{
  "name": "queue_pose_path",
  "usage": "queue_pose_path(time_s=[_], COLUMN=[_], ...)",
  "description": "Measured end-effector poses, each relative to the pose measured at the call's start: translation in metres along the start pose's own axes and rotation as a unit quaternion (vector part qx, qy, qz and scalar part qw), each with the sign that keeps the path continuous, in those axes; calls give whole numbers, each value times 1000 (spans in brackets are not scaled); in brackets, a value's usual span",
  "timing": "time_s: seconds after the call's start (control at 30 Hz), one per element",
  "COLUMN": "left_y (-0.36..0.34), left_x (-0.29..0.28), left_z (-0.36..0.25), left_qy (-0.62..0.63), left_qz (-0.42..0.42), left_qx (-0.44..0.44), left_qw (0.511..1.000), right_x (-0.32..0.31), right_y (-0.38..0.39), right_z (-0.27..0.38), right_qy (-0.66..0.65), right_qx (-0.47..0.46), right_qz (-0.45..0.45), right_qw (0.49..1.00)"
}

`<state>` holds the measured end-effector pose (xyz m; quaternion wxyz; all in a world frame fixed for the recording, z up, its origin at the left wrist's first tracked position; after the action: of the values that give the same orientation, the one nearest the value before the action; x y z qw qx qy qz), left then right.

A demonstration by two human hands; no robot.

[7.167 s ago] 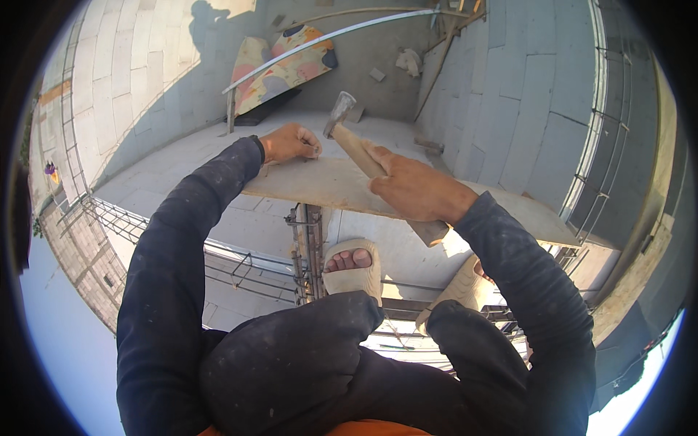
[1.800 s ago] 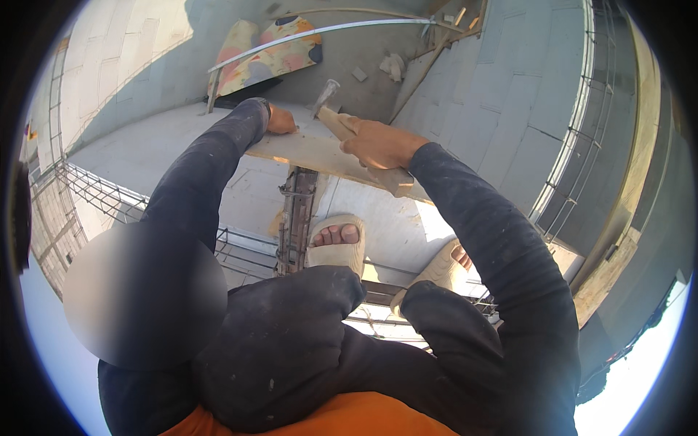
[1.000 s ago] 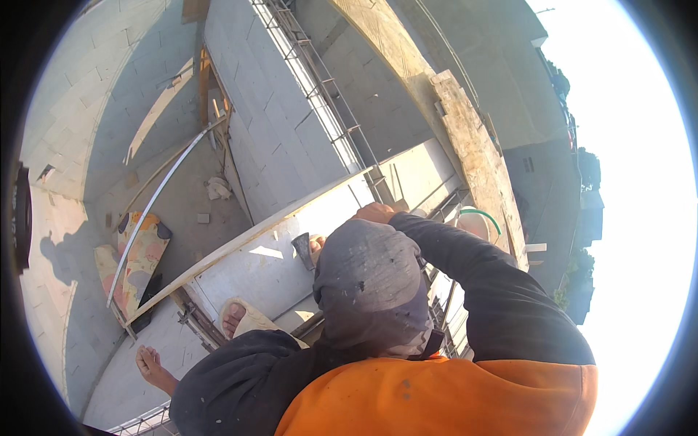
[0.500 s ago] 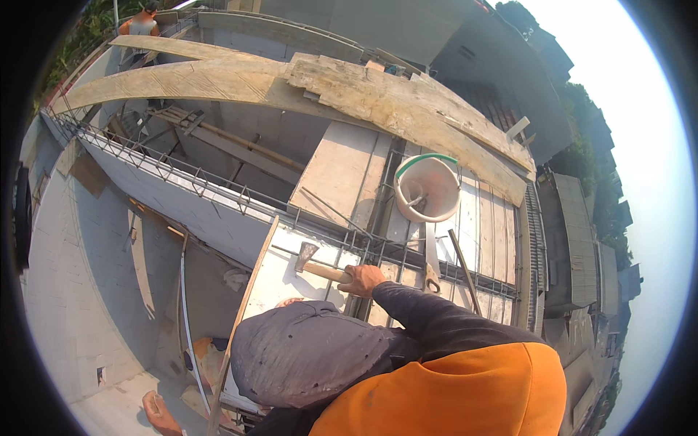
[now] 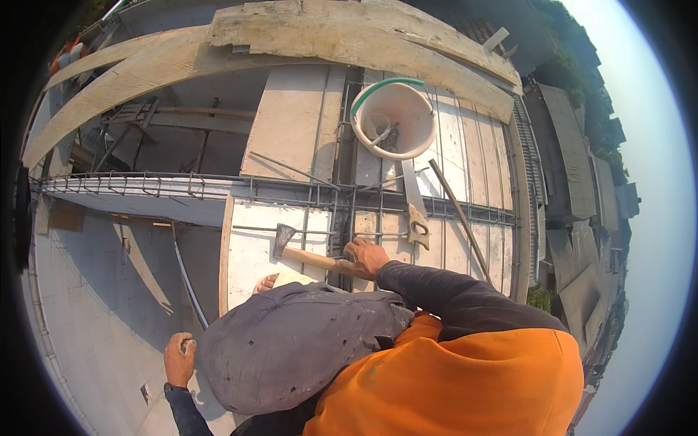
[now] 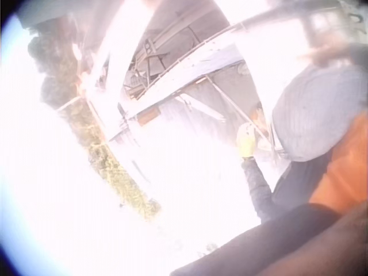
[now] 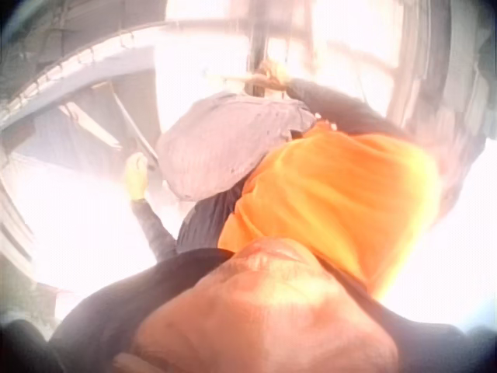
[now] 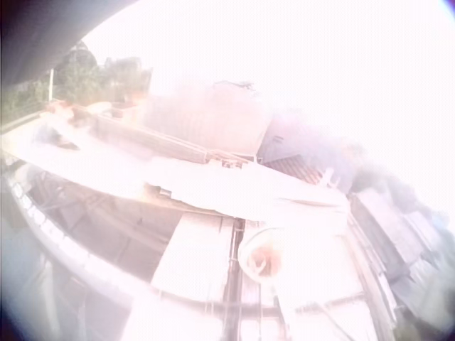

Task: The person positions and secures plywood pieces using a hammer and nails, then marks and measures a metal channel with a pencil and tape measure.

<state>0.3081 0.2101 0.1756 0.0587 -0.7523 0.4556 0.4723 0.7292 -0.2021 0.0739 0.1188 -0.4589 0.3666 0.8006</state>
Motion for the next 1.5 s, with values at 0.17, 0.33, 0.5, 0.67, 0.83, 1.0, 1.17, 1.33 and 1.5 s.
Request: queue_pose_path(time_s=[0.17,0.33,0.5,0.67,0.83,1.0,1.17,1.33,1.5], left_y=[67,241,278,354,411,581,624,608,552], left_x=[5,0,1,69,87,193,320,403,431], left_z=[46,149,39,51,-40,-168,-331,-421,-364], left_qy=[20,-151,16,202,220,184,178,176,274], left_qz=[-35,5,-122,-308,-457,-564,-631,-617,-605], left_qx=[-38,-240,-424,-467,-499,-633,-704,-751,-728], left_qw=[998,959,897,804,703,497,273,158,169], right_x=[-31,-40,-99,-54,-23,68,80,94,90], right_y=[7,-64,-134,-169,-179,-154,-167,-168,-160], right_z=[-6,34,119,347,407,400,379,380,391], right_qy=[-13,-28,-29,-60,38,187,269,312,291], right_qx=[29,-105,-198,-454,-540,-641,-633,-589,-559], right_qz=[-32,-107,-126,-62,-73,-35,141,310,320], right_qw=[999,988,972,887,837,744,712,678,708])
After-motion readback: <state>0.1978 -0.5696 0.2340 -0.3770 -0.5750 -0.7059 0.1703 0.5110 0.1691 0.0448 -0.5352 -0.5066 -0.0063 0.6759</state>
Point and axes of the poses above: each hand's wrist, its own y-axis away from the middle knuckle, its own x-axis out of the palm, z = x × y, the point moved 7 cm from there along -y, towards the middle knuckle, and after that the axes turned 2 degrees about y, right-handed, at the moved point
